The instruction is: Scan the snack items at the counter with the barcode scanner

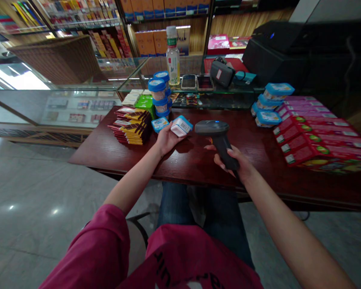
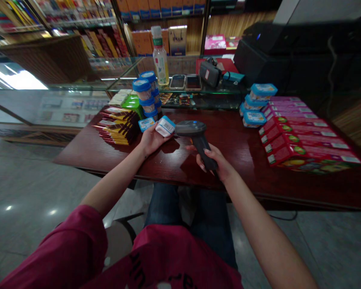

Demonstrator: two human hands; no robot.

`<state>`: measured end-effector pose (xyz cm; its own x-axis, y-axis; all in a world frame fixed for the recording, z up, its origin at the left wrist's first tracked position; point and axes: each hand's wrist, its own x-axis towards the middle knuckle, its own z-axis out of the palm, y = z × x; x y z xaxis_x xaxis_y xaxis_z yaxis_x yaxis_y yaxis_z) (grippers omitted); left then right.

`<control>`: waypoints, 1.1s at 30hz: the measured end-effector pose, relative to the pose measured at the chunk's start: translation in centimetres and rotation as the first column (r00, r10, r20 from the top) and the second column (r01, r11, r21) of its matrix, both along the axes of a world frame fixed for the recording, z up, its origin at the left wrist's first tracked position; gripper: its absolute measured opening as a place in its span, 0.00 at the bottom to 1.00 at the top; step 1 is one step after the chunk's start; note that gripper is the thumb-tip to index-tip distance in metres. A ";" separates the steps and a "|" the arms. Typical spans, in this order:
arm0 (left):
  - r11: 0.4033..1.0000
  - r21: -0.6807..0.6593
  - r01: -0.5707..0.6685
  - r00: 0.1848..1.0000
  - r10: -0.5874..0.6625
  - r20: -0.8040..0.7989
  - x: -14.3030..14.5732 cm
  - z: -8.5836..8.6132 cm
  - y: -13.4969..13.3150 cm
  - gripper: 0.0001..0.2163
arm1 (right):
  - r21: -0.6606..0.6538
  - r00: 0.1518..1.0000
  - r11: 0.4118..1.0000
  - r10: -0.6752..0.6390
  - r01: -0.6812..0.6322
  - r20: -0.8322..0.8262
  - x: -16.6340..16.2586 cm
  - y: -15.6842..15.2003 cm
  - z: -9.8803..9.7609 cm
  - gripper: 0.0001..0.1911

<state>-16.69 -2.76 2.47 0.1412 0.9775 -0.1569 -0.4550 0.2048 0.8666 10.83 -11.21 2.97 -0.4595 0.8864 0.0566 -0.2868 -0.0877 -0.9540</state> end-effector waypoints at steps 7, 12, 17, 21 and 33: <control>0.999 -0.042 -0.018 0.999 0.020 0.036 0.0 0.1 -0.1 0.20 | 0.033 0.998 0.998 0.058 -0.059 0.026 0.0 -0.2 0.2 0.28; 1.000 -0.012 0.010 1.000 -0.010 -0.024 0.1 0.3 -0.3 0.21 | 0.040 0.998 0.998 0.053 -0.054 0.035 -0.2 -0.4 0.3 0.27; 0.997 0.018 0.072 0.997 -0.072 -0.020 0.5 0.7 -0.2 0.21 | 0.048 0.998 0.997 0.067 -0.067 0.003 -0.3 -0.5 0.3 0.29; 0.997 -0.009 0.071 0.991 -0.069 0.116 0.6 0.6 0.1 0.20 | 0.064 0.997 0.995 0.081 -0.081 -0.003 -0.1 -0.5 0.4 0.28; 0.936 0.310 -0.169 0.949 0.239 -0.205 0.9 -1.5 -0.4 0.19 | 0.082 0.982 0.979 -0.181 0.185 -0.050 3.0 -0.5 -0.1 0.21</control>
<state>-15.76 -3.20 0.93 -0.0728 0.9890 0.1288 -0.2354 -0.1425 0.9614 13.80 -11.76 2.86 -0.2855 0.9463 0.1519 -0.3306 0.0515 -0.9424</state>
